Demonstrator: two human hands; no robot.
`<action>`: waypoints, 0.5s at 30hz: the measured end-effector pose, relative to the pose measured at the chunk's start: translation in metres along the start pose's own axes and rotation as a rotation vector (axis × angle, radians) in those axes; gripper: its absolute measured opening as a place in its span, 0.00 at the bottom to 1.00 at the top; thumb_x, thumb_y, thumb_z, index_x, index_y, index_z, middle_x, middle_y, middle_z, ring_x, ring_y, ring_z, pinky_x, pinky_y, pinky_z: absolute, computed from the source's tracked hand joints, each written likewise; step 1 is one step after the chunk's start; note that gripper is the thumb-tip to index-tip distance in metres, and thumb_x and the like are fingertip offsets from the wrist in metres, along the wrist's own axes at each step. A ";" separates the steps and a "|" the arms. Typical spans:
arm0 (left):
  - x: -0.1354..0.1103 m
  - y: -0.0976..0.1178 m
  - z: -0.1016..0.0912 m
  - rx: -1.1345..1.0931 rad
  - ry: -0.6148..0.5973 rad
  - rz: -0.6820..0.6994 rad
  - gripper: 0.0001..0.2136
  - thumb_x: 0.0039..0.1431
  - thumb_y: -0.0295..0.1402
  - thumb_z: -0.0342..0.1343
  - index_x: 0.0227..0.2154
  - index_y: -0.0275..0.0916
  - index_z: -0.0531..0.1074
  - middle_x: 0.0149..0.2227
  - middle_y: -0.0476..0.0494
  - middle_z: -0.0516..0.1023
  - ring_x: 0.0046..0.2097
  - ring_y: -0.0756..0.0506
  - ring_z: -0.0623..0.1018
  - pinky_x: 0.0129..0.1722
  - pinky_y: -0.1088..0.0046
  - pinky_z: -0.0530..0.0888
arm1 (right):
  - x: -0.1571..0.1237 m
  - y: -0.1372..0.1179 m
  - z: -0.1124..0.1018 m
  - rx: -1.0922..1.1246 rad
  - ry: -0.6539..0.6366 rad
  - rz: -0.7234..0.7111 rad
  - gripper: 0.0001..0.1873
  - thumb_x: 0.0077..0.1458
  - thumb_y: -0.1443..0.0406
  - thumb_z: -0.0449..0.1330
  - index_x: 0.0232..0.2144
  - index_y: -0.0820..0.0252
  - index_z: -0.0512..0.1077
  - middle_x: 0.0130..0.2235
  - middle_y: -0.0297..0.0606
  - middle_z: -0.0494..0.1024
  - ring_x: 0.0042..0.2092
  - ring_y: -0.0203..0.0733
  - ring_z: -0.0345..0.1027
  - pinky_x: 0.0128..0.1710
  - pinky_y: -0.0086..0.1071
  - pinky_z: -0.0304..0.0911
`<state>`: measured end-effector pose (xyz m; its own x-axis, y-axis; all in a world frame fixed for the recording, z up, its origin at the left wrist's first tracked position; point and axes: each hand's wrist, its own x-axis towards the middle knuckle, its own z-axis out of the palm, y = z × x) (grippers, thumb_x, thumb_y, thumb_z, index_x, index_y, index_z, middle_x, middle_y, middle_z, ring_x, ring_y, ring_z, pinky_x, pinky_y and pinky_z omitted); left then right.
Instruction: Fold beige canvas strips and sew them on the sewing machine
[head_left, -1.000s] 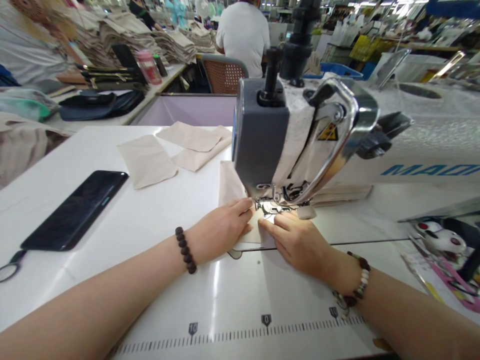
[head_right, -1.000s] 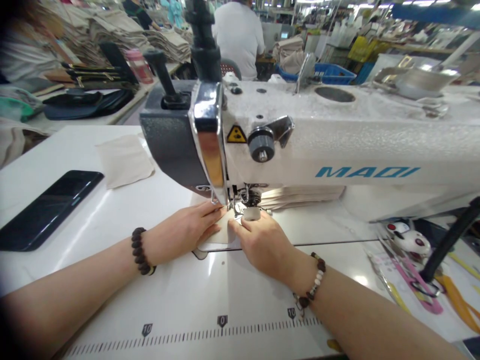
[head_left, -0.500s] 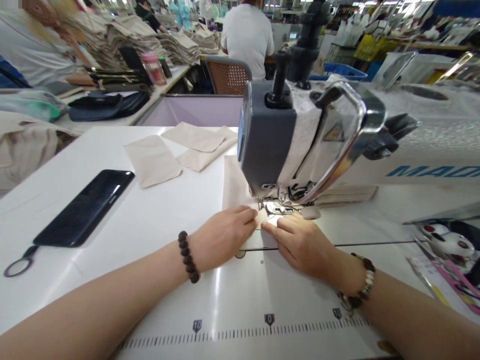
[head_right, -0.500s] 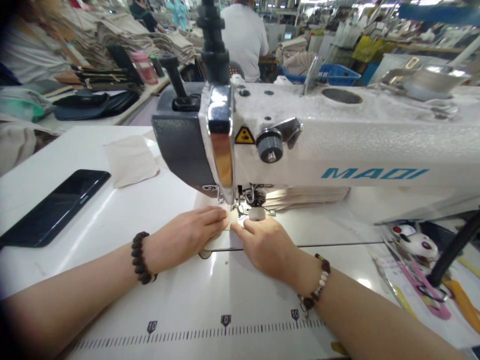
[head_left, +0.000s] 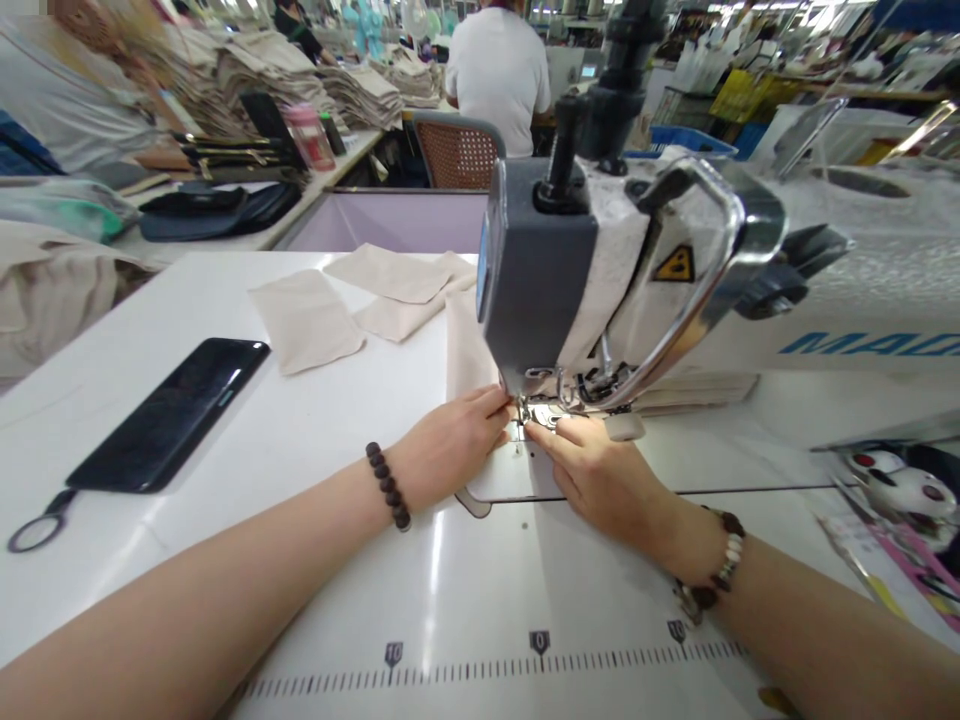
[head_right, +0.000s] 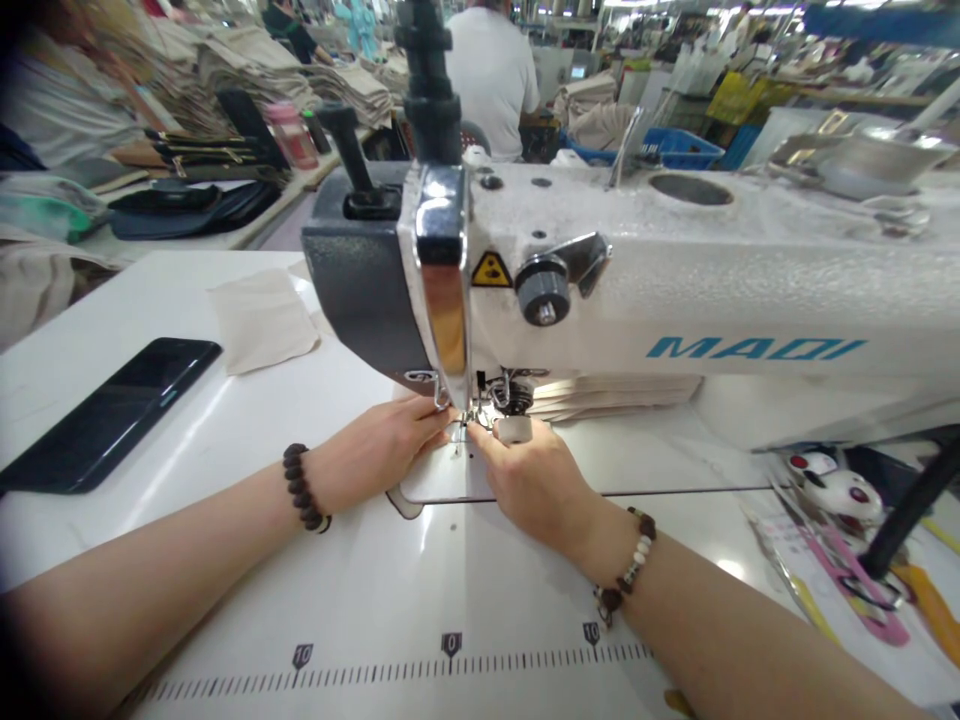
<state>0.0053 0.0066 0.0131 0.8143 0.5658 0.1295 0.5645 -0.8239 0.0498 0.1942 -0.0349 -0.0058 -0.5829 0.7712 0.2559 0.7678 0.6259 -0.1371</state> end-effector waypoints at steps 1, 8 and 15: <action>0.000 -0.001 0.000 0.004 -0.003 0.001 0.07 0.60 0.25 0.48 0.37 0.29 0.70 0.35 0.41 0.72 0.42 0.45 0.72 0.44 0.71 0.69 | 0.000 0.000 0.000 0.002 -0.004 0.002 0.21 0.50 0.75 0.49 0.47 0.69 0.68 0.35 0.46 0.74 0.38 0.43 0.66 0.39 0.35 0.62; 0.001 -0.004 0.002 0.004 0.029 0.020 0.07 0.60 0.25 0.48 0.37 0.30 0.70 0.37 0.42 0.73 0.41 0.45 0.72 0.42 0.72 0.70 | 0.001 -0.002 0.000 0.059 0.002 0.015 0.20 0.50 0.76 0.48 0.44 0.67 0.69 0.35 0.45 0.74 0.38 0.43 0.66 0.40 0.34 0.61; -0.002 -0.003 0.003 0.015 0.038 -0.017 0.08 0.61 0.27 0.47 0.39 0.30 0.69 0.38 0.41 0.72 0.42 0.44 0.71 0.42 0.70 0.71 | 0.000 0.023 -0.017 0.413 0.315 0.311 0.18 0.56 0.59 0.49 0.17 0.59 0.62 0.19 0.32 0.64 0.23 0.35 0.58 0.25 0.29 0.55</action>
<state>0.0019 0.0078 0.0101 0.7988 0.5780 0.1668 0.5806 -0.8133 0.0378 0.2163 -0.0227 0.0076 -0.1924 0.8932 0.4064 0.6864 0.4185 -0.5947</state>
